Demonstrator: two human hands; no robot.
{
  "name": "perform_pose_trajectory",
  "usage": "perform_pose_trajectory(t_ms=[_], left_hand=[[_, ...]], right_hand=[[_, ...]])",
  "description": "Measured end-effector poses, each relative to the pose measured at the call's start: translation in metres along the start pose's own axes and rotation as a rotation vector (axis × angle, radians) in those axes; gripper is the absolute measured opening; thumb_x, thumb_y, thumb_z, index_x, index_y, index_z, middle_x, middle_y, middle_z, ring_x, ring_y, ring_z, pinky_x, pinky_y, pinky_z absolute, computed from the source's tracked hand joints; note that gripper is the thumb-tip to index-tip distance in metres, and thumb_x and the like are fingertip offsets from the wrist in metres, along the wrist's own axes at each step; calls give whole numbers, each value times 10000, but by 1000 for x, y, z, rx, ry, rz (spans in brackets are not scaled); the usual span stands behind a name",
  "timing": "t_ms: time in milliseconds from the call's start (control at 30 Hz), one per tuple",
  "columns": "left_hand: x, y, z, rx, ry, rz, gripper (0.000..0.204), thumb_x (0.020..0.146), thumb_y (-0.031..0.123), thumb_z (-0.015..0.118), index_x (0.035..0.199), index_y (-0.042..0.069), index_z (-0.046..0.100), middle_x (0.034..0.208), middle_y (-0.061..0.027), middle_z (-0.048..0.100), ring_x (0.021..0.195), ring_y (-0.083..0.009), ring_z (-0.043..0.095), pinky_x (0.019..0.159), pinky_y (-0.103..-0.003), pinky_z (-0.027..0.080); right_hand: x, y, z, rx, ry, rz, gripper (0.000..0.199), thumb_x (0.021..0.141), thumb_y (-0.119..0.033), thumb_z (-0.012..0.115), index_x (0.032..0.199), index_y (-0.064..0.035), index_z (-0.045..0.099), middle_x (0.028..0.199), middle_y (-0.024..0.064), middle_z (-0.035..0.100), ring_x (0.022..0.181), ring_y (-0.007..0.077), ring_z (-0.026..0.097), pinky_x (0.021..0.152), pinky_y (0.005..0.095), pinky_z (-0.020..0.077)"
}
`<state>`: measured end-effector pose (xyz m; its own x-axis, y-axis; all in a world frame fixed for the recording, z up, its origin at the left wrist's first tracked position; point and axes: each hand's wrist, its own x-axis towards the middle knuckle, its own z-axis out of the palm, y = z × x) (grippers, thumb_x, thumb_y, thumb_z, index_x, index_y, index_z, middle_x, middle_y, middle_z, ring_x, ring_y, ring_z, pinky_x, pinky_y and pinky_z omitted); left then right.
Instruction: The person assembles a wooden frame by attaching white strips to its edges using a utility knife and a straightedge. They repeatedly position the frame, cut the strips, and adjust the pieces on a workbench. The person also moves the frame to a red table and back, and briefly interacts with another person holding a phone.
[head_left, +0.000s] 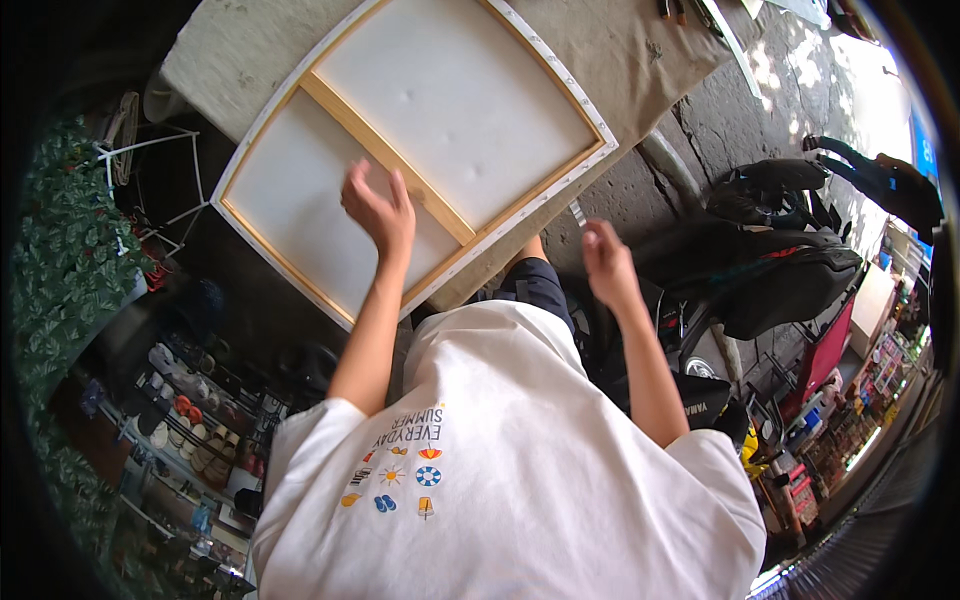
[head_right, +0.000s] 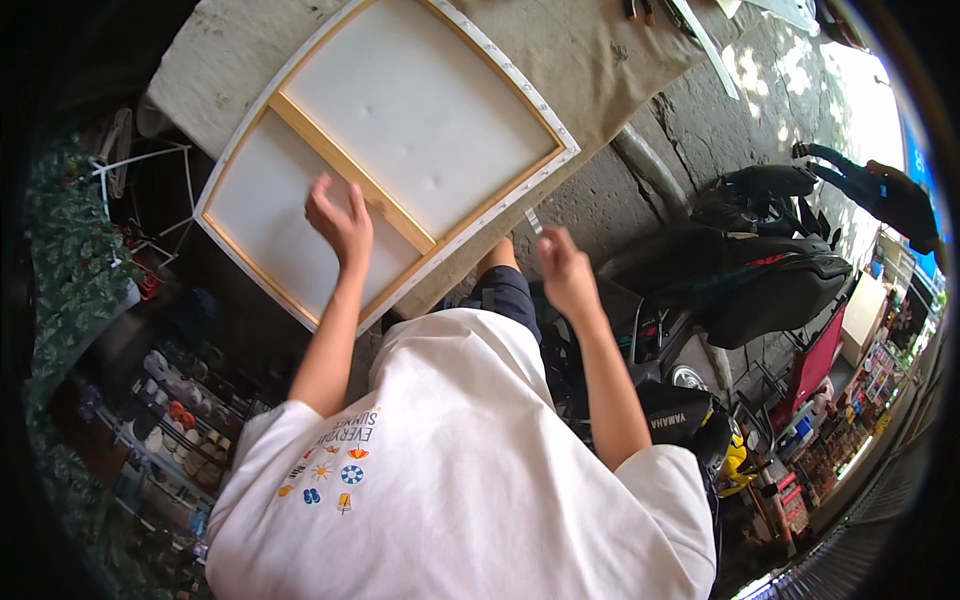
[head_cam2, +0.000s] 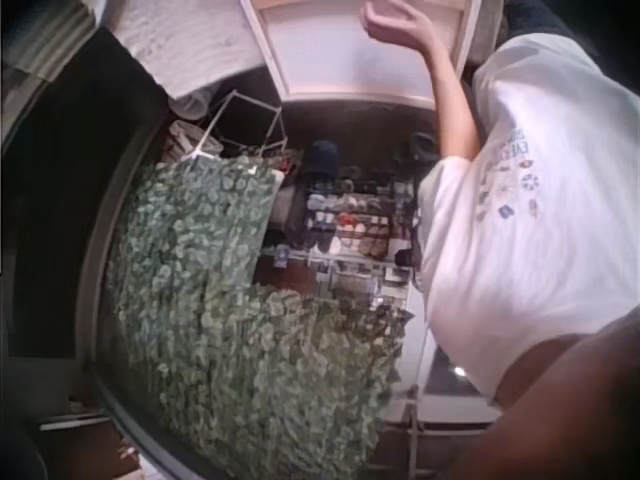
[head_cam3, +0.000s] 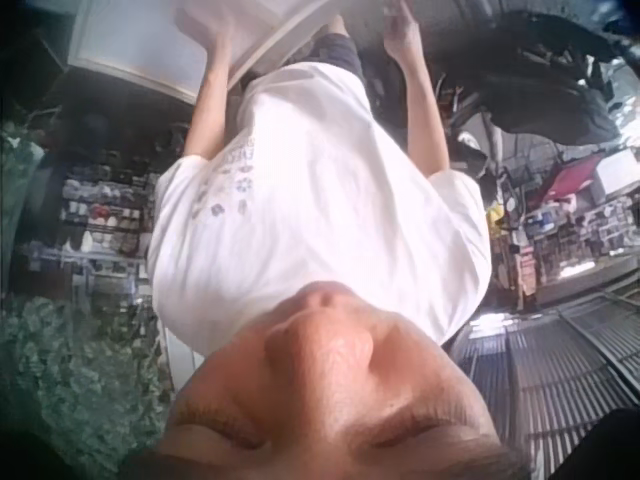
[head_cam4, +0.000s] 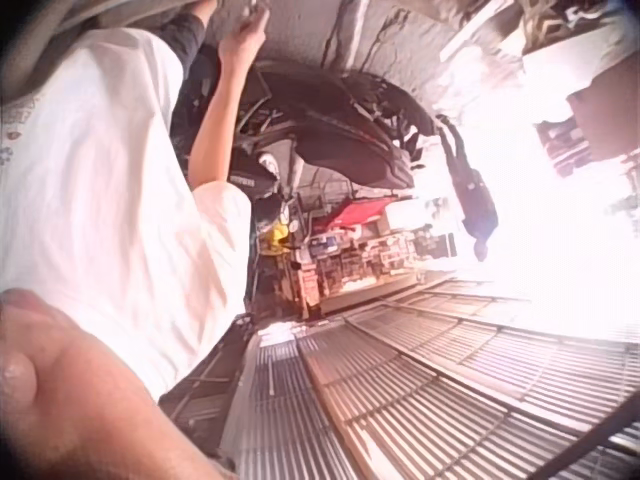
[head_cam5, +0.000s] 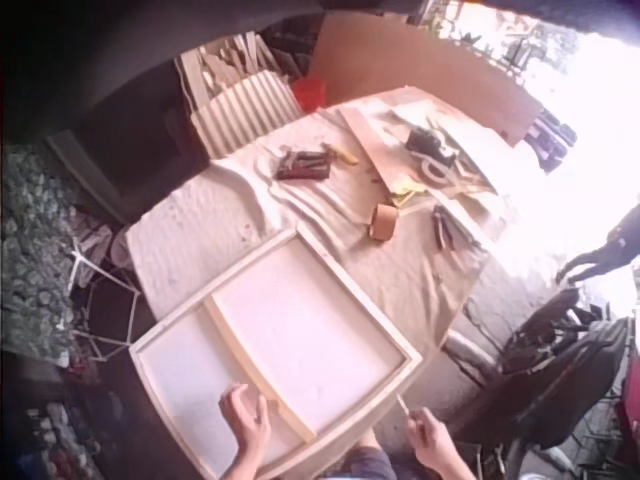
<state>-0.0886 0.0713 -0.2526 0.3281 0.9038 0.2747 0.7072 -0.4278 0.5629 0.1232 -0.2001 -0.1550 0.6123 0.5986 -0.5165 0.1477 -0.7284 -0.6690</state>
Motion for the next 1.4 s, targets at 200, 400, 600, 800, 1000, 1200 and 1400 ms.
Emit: perform_pose_trajectory(t_ms=[200, 400, 600, 800, 1000, 1200, 1400], left_hand=[[67, 8, 64, 111, 73, -130, 657, 948, 106, 570, 1500, -43, 246, 1537, -344, 273, 1438, -469, 299, 1159, -576, 254], [63, -4, 72, 25, 116, -142, 609, 937, 33, 494, 1497, -61, 272, 1545, -340, 276, 1479, -465, 244, 1196, -590, 200], [67, -16, 74, 188, 23, -67, 591, 935, 48, 489, 1491, -51, 315, 1553, -357, 258, 1445, -493, 284, 1180, -597, 233], [63, -8, 69, 77, 96, -84, 559, 926, 62, 516, 1455, -75, 398, 1532, -362, 297, 1378, -519, 354, 1151, -557, 309], [64, -9, 67, 81, 104, -58, 550, 923, 56, 521, 1447, -73, 417, 1523, -370, 311, 1340, -533, 396, 1128, -563, 333], [61, -8, 69, 80, 122, -54, 543, 937, 59, 509, 1455, -70, 408, 1526, -370, 309, 1331, -547, 396, 1130, -566, 325], [61, -5, 67, 70, 81, -59, 545, 942, 56, 501, 1458, -84, 393, 1533, -374, 287, 1392, -533, 336, 1152, -571, 291]], right_hand=[[-7, 0, 47, -207, -169, -182, 206, 1008, -158, 534, 1155, -16, 505, 905, 242, 689, 787, 464, 651, 681, 511, 523], [-4, -8, 52, -447, -87, -240, 280, 993, -192, 544, 1254, -90, 551, 852, 170, 687, 703, 383, 679, 598, 485, 537], [-5, -4, 51, -431, -145, -208, 337, 981, -171, 573, 1306, -84, 579, 849, 183, 698, 726, 397, 674, 645, 481, 552], [5, -21, 42, -271, -250, -59, 301, 985, -173, 549, 1246, -43, 624, 815, 249, 688, 742, 441, 669, 688, 510, 545], [17, -14, 39, -50, -316, 3, 287, 1022, -223, 548, 1177, -22, 683, 799, 253, 675, 695, 385, 674, 672, 422, 532], [23, -11, 38, -15, -309, 18, 299, 1013, -232, 567, 1172, -15, 698, 672, 210, 641, 597, 376, 643, 607, 396, 524], [32, -5, 28, -10, -429, 94, 306, 1029, -263, 567, 1204, -61, 714, 663, 132, 688, 536, 252, 650, 572, 379, 516]])
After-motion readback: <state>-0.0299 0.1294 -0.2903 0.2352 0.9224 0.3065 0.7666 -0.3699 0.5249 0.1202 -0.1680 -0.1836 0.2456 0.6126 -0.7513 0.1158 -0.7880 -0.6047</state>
